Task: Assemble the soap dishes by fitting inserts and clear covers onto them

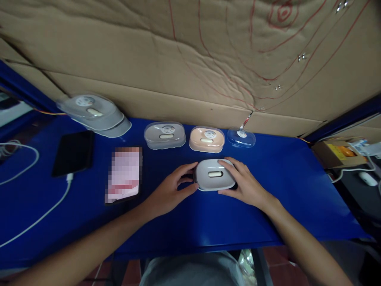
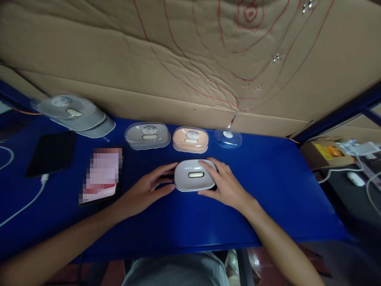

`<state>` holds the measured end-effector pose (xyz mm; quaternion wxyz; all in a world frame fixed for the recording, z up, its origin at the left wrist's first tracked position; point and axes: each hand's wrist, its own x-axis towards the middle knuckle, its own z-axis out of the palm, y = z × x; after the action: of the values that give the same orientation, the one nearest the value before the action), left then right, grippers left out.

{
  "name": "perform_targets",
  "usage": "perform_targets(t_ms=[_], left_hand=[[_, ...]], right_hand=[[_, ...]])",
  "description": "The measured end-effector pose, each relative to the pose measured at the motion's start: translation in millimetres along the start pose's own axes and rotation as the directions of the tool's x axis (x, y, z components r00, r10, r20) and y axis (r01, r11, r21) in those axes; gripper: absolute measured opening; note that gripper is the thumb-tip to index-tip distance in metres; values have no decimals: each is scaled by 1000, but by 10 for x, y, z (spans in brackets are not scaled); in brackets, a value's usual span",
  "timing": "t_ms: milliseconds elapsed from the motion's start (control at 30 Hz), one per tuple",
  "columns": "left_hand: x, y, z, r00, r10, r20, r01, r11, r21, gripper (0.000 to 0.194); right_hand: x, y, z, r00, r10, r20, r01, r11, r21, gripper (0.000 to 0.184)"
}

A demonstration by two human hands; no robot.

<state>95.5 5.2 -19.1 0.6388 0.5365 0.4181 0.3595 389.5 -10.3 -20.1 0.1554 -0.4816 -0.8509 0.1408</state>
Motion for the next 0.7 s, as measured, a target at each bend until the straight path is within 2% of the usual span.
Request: perform_targets(t_ms=[133,233,300,400,467,567,633,700], left_hand=[[-10,51,-2,995,-90,37,93,989,-112,57],[-22,77,5,990,-130,58,137,982,-129,56],[-22,76,12,992,-114,48,119,986,-118,52],[-15,70,14,999,-33,-5,33,998,-59,44],[-13,80,5,999,-9,-41,8,1000,-22,48],[-6,119,-15,996,-62,-60,56,995,-84,61],[2,147,-21,996,-89,-11,85,978,-189,60],[7,161,-16,991,-101,92,124,944,-306,51]], right_hand=[[10,27,-13,999,7,31,-10,996,86,114],[11,58,10,999,-12,32,8,992,125,119],[10,65,34,999,-51,0,51,991,127,116],[7,35,62,986,-143,-89,148,988,53,106],[5,-6,71,962,-229,-151,226,973,-36,101],[6,-61,83,935,-296,-193,277,953,-121,96],[14,-80,97,937,-287,-199,267,956,-123,97],[29,-83,111,941,-272,-203,253,961,-112,100]])
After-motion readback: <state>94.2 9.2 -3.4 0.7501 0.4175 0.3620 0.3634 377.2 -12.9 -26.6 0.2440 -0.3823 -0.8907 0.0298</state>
